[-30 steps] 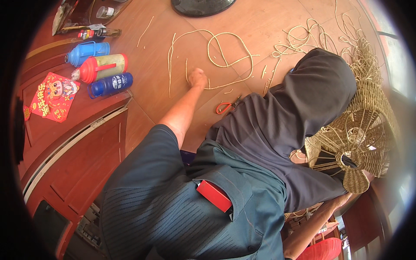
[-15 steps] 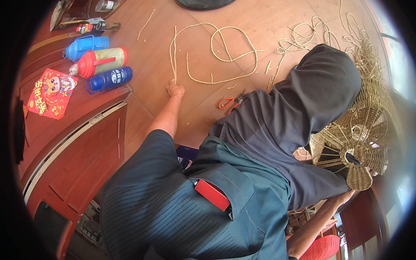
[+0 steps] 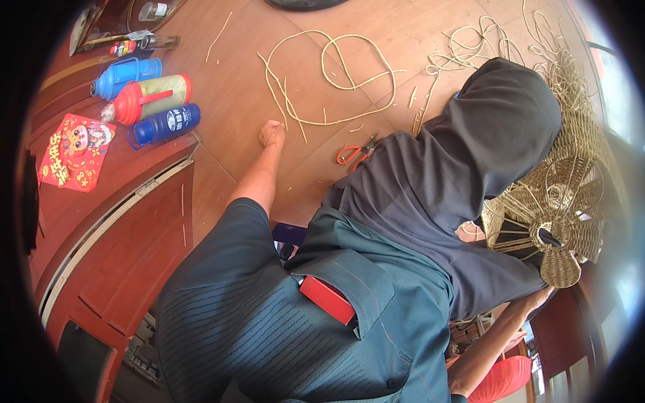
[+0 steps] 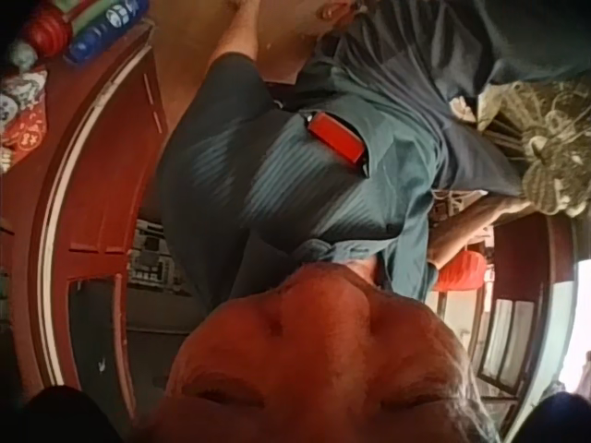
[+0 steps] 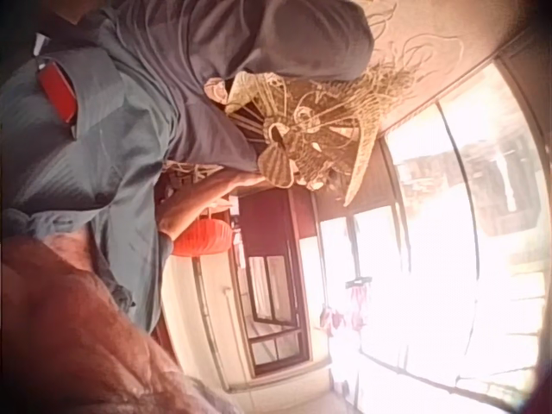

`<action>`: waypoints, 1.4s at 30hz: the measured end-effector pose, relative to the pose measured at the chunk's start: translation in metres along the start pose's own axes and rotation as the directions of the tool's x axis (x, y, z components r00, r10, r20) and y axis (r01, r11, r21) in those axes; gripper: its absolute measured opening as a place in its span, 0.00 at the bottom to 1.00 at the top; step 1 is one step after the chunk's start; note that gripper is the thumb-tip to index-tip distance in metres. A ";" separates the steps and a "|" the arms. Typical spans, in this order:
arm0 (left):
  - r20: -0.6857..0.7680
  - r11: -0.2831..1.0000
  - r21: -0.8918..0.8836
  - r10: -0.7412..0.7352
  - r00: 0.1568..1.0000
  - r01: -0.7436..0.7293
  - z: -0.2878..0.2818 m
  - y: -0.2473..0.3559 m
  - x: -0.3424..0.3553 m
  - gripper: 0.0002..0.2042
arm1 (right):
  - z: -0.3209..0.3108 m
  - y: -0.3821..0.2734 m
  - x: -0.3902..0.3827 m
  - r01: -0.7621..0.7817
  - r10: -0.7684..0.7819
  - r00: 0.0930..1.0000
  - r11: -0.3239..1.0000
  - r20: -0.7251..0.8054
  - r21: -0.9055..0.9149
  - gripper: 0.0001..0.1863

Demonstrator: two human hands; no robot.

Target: Weaving a large straw or wicker basket by hand.

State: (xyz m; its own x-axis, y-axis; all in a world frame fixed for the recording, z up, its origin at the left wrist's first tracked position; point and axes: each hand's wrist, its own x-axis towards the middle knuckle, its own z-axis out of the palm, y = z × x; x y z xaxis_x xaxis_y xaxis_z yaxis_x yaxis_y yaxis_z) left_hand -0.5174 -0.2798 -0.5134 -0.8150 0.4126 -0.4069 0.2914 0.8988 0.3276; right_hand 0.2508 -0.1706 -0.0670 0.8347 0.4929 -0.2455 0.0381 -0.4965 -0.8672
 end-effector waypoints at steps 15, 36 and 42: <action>0.186 0.889 -0.151 -0.404 0.896 0.432 -0.041 0.039 0.023 0.10 | -0.024 0.029 0.038 -0.025 0.023 0.999 0.998 0.033 0.052 0.28; -0.448 0.070 -0.654 0.767 0.459 -0.754 -0.295 0.395 -0.166 0.09 | 0.052 -0.030 -0.132 0.671 -0.676 0.735 0.736 -0.047 -0.093 0.10; -0.015 -0.222 -0.788 0.939 -0.343 -0.575 -0.288 0.410 -0.333 0.08 | 0.110 -0.063 -0.236 0.071 -0.128 0.459 0.992 0.879 0.107 0.30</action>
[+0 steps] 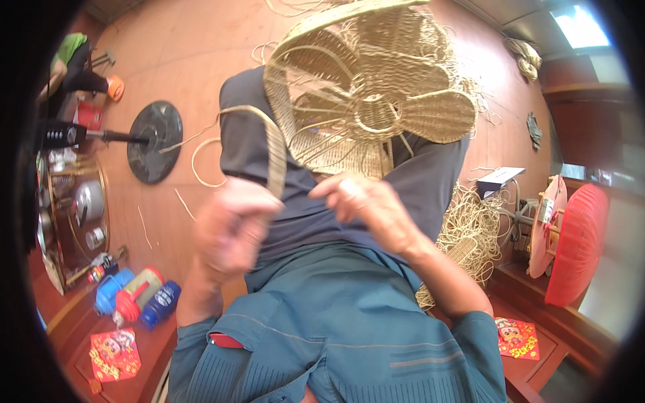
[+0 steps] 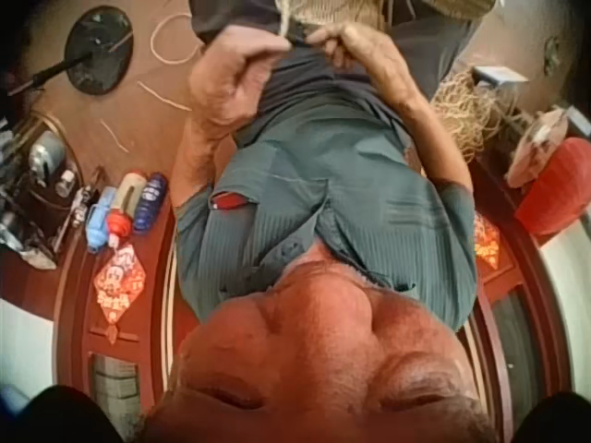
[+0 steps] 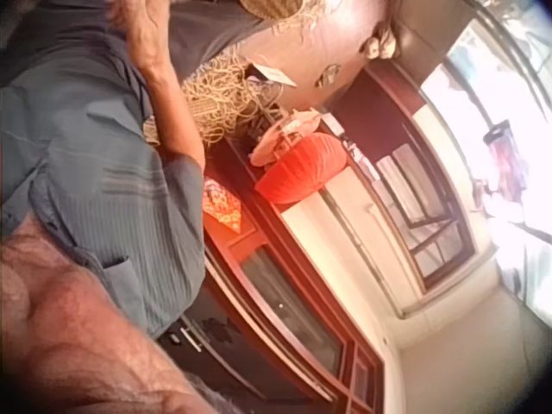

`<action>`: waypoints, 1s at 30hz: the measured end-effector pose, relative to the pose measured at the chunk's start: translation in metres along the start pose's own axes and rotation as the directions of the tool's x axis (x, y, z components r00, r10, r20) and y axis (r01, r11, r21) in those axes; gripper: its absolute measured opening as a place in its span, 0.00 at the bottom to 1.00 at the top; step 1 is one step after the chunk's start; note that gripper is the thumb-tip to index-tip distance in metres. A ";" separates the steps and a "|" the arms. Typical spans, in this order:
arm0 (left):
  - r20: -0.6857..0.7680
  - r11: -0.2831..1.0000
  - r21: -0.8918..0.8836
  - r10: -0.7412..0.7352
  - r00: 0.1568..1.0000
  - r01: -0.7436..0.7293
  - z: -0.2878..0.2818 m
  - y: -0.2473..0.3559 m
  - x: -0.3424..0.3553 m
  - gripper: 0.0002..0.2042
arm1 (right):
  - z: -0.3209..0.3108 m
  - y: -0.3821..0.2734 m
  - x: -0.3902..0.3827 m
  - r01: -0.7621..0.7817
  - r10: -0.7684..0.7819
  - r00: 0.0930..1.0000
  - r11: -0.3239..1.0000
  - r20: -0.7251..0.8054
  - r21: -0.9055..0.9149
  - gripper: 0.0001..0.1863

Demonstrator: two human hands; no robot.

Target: Weaving a large straw or wicker basket by hand.

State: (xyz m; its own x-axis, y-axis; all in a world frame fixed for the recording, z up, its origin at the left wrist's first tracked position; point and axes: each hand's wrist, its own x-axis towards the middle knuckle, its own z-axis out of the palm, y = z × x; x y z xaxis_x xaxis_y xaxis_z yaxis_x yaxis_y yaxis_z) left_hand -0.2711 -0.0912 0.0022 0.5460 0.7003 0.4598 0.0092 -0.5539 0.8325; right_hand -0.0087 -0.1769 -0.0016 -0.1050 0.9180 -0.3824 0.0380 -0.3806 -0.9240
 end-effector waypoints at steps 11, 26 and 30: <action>-0.054 0.805 0.187 -0.564 0.824 0.563 -0.035 -0.028 -0.021 0.08 | -0.054 0.007 0.008 0.082 -0.080 0.996 0.810 -0.030 0.581 0.19; -0.325 0.566 0.466 -0.605 0.727 0.680 -0.131 -0.114 -0.065 0.09 | -0.109 -0.009 -0.002 0.470 -0.208 0.774 0.823 -0.599 0.320 0.18; -0.257 0.429 0.601 -0.695 0.671 0.674 -0.122 -0.106 -0.057 0.08 | -0.133 -0.004 -0.007 0.578 -0.280 0.787 0.645 -0.549 0.500 0.19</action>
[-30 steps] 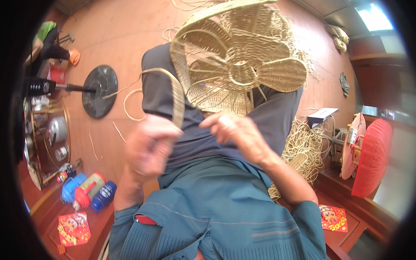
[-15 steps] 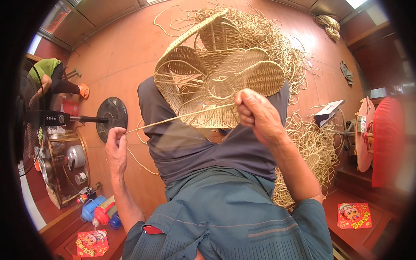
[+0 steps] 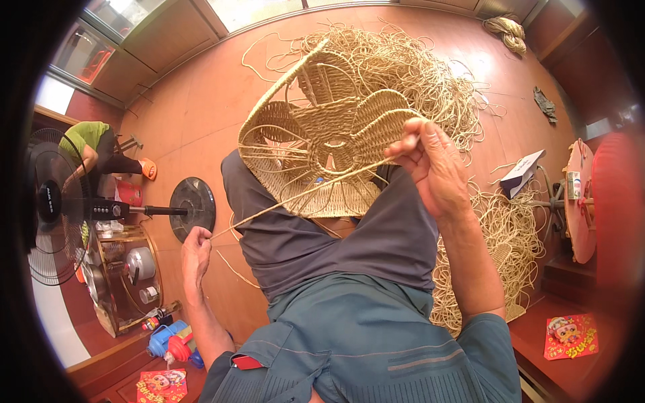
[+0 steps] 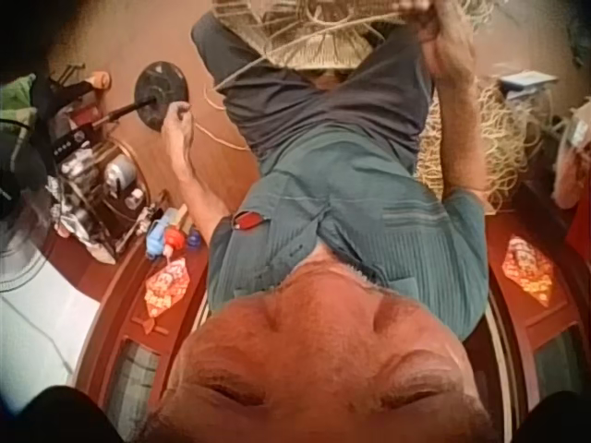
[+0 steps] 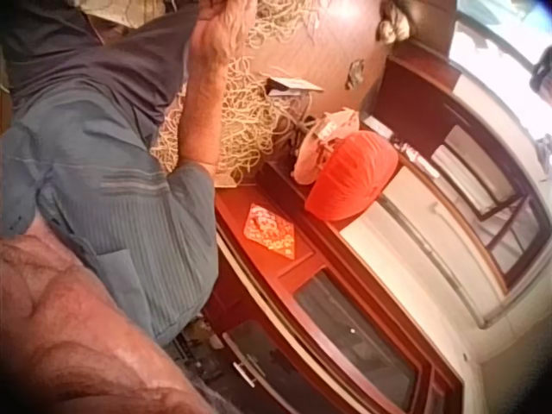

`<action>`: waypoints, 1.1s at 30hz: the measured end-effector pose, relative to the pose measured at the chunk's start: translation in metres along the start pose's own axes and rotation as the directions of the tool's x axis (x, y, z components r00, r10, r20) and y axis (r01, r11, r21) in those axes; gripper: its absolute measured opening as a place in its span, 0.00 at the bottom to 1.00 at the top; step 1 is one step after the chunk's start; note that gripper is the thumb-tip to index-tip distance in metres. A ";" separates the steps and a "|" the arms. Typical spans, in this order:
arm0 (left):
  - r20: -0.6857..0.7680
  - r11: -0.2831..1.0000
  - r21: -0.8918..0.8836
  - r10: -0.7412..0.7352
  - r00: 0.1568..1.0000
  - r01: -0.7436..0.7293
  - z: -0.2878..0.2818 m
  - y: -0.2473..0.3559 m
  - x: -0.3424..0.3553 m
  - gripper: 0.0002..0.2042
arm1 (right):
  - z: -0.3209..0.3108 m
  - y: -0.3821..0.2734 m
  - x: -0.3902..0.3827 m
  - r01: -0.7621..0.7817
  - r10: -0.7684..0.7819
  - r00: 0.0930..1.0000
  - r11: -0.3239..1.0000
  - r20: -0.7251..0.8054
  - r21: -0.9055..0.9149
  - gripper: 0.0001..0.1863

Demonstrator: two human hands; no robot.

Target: Weaving a large straw or wicker basket by hand.

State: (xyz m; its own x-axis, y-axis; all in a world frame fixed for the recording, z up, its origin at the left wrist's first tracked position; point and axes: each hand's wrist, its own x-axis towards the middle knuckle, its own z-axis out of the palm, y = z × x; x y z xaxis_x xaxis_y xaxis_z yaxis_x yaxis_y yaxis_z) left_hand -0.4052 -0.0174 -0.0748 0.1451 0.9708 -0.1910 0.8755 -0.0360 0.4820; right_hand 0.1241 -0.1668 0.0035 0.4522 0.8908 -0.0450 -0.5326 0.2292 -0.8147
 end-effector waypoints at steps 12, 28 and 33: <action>0.305 0.988 0.151 -0.015 0.952 -0.032 -0.015 0.061 -0.006 0.09 | -0.035 -0.030 0.046 0.152 -0.214 0.977 0.757 -0.022 -0.636 0.18; -0.178 0.851 -0.328 0.371 0.911 -0.410 0.010 0.245 0.000 0.06 | 0.018 -0.036 0.065 0.197 -0.393 0.913 0.182 0.112 -0.963 0.11; -0.178 0.812 -0.381 0.404 0.897 -0.442 0.020 0.272 0.009 0.05 | 0.027 -0.030 0.051 0.278 -0.415 0.893 0.202 0.176 -0.939 0.08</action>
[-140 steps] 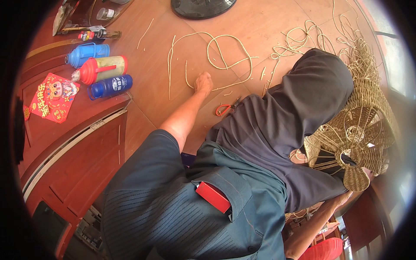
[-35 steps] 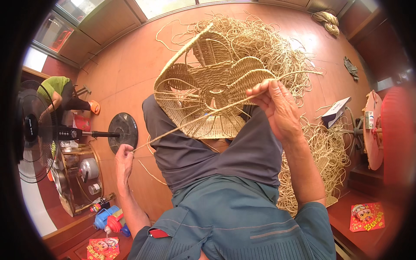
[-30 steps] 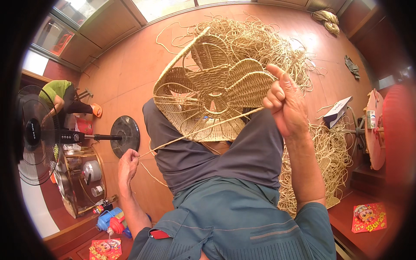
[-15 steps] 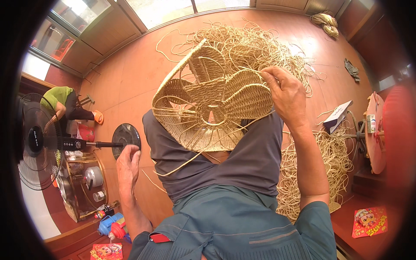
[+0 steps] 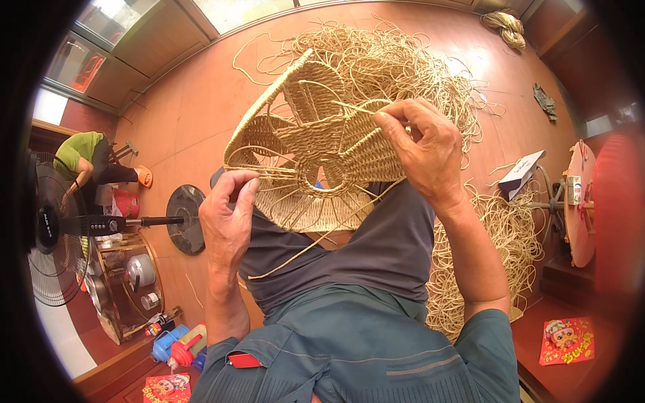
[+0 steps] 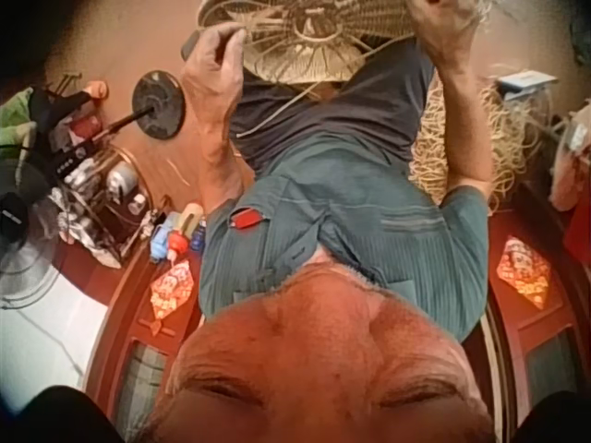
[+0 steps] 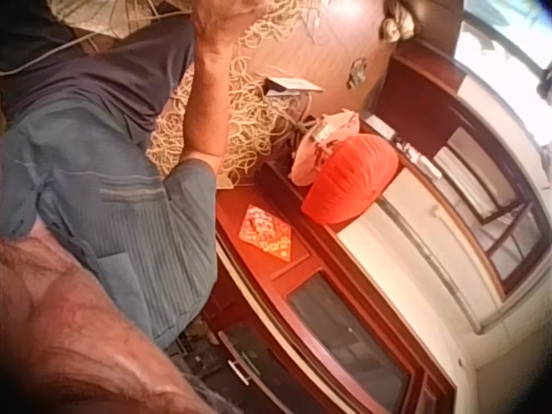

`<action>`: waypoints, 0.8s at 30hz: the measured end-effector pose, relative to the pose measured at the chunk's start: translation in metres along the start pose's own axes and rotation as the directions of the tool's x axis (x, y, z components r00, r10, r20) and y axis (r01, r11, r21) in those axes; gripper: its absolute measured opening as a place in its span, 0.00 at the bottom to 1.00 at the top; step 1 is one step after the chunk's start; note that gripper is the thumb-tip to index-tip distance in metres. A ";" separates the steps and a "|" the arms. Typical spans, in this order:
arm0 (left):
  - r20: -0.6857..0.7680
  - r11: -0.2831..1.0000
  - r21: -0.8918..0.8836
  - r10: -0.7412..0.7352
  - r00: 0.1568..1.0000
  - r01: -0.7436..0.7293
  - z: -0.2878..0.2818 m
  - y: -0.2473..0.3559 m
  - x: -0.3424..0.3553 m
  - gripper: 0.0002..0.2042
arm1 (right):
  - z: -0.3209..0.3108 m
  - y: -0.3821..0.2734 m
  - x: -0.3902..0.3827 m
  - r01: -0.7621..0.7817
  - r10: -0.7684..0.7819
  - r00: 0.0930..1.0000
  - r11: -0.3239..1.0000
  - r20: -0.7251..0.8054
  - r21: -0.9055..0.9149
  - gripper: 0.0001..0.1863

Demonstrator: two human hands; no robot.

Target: Weaving a large straw or wicker basket by hand.

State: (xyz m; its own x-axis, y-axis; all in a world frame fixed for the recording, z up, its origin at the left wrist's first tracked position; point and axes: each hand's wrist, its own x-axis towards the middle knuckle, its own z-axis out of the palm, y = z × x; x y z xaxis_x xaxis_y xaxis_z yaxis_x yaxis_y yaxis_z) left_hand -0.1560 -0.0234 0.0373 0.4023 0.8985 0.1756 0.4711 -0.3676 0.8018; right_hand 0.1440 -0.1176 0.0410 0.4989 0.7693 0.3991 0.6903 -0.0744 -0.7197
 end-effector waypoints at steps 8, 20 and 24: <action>-0.044 0.979 -0.048 0.194 0.980 -0.196 0.029 0.008 0.031 0.07 | 0.022 -0.003 0.003 0.133 -0.135 0.991 0.985 -0.011 -0.108 0.08; -0.042 0.912 -0.007 0.409 0.912 -0.410 0.067 0.017 0.070 0.37 | 0.037 0.001 0.017 -0.034 0.027 0.989 0.998 0.142 0.048 0.10; -0.070 0.771 0.238 0.621 0.781 -0.591 0.076 0.010 0.077 0.40 | 0.039 -0.002 0.023 -0.080 0.055 0.979 0.989 0.196 0.125 0.11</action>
State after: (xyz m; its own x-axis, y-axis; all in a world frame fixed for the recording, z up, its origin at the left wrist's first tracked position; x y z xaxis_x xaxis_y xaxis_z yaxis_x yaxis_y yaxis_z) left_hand -0.0607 0.0238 0.0149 0.5512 0.4905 0.6750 0.3123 -0.8715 0.3782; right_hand 0.1332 -0.0753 0.0296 0.4236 0.8734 0.2401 0.5774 -0.0562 -0.8145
